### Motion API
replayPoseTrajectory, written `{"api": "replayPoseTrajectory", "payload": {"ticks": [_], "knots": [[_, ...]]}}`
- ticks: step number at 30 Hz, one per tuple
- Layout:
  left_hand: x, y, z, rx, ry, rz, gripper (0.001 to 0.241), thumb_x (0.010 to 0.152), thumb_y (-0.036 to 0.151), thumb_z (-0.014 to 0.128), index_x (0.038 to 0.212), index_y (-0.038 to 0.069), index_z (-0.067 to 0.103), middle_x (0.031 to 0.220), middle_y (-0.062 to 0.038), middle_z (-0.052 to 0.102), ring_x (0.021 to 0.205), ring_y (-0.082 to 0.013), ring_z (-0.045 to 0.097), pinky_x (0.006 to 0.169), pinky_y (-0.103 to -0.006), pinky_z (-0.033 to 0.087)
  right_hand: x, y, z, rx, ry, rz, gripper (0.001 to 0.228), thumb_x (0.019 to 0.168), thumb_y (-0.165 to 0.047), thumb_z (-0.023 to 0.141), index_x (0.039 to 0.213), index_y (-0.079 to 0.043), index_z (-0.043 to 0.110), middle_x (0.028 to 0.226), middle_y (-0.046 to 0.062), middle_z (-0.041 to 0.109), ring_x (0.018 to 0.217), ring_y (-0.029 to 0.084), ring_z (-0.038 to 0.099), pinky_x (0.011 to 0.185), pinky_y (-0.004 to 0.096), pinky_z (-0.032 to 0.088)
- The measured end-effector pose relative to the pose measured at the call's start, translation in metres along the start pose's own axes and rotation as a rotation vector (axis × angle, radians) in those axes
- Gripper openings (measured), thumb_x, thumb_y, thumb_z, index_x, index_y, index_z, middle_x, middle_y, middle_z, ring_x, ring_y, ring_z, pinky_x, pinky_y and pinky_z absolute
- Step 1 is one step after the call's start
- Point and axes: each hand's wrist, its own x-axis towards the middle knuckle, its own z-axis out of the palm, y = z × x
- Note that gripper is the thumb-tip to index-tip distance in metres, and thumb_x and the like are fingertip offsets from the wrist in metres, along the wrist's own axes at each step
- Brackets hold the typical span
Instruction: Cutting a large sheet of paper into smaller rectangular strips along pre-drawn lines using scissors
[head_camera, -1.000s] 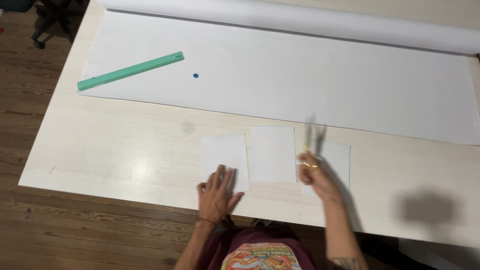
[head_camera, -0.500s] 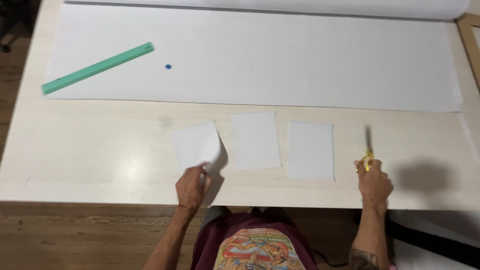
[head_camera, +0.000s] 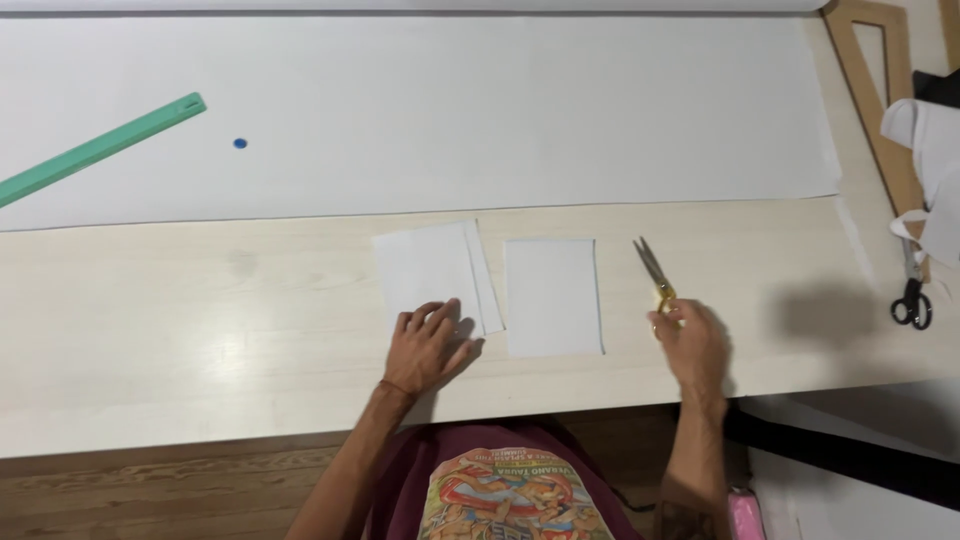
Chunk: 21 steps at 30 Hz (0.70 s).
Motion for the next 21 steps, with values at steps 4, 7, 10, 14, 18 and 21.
{"api": "replayPoseTrajectory", "payload": {"ticks": [4, 7, 10, 14, 18, 21], "knots": [[0.031, -0.036, -0.018, -0.027, -0.105, -0.163, 0.050, 0.105, 0.058, 0.074, 0.139, 0.021, 0.077, 0.143, -0.008, 0.078, 0.142, -0.0321, 0.070, 0.107, -0.0578, 0.055, 0.005, -0.069, -0.007, 0.316, -0.189, 0.071, 0.041, 0.103, -0.036, 0.091, 0.130, -0.005, 0.085, 0.109, 0.024, 0.087, 0.111, 0.050, 0.081, 0.091, 0.060, 0.068], [0.054, -0.098, -0.017, -0.001, 0.078, -0.438, 0.078, 0.099, 0.037, 0.091, 0.165, 0.003, 0.066, 0.162, -0.024, 0.069, 0.144, -0.0529, 0.064, 0.097, -0.0763, 0.058, 0.005, -0.087, 0.013, 0.348, -0.251, 0.081, 0.065, 0.098, -0.050, 0.095, 0.149, -0.015, 0.076, 0.136, 0.013, 0.081, 0.104, 0.035, 0.083, 0.088, 0.049, 0.067], [0.076, -0.155, -0.005, -0.049, -0.115, -0.398, 0.098, 0.093, 0.045, 0.095, 0.178, 0.018, 0.056, 0.164, -0.009, 0.069, 0.147, -0.0439, 0.062, 0.106, -0.0650, 0.059, 0.014, -0.111, 0.023, 0.373, -0.317, 0.126, 0.079, 0.091, -0.040, 0.099, 0.159, -0.016, 0.067, 0.152, 0.013, 0.068, 0.118, 0.038, 0.078, 0.097, 0.049, 0.066], [0.106, -0.183, 0.012, -0.122, -0.493, -0.324, 0.075, 0.070, 0.052, 0.107, 0.138, 0.032, 0.082, 0.126, 0.000, 0.074, 0.125, -0.0370, 0.074, 0.108, -0.0549, 0.067, 0.014, -0.142, 0.019, 0.317, -0.252, 0.150, 0.085, 0.088, -0.031, 0.101, 0.162, -0.013, 0.064, 0.158, 0.016, 0.057, 0.140, 0.044, 0.067, 0.116, 0.052, 0.060], [0.108, -0.179, -0.011, -0.393, -0.427, -0.229, 0.036, 0.077, 0.037, 0.106, 0.104, 0.026, 0.084, 0.131, 0.005, 0.080, 0.127, -0.0360, 0.075, 0.108, -0.0553, 0.065, 0.010, -0.167, 0.029, 0.383, -0.154, 0.210, 0.075, 0.091, -0.039, 0.101, 0.155, -0.018, 0.069, 0.150, 0.009, 0.064, 0.134, 0.035, 0.070, 0.110, 0.048, 0.061], [0.079, -0.172, -0.038, -0.965, -0.430, -0.445, 0.019, 0.090, 0.011, 0.097, 0.107, 0.013, 0.087, 0.118, -0.010, 0.093, 0.116, -0.0339, 0.087, 0.106, -0.0497, 0.065, 0.010, -0.235, 0.027, 0.903, -0.249, 0.316, 0.099, 0.082, -0.022, 0.106, 0.168, -0.007, 0.058, 0.166, 0.026, 0.058, 0.130, 0.039, 0.070, 0.114, 0.048, 0.064]]}}
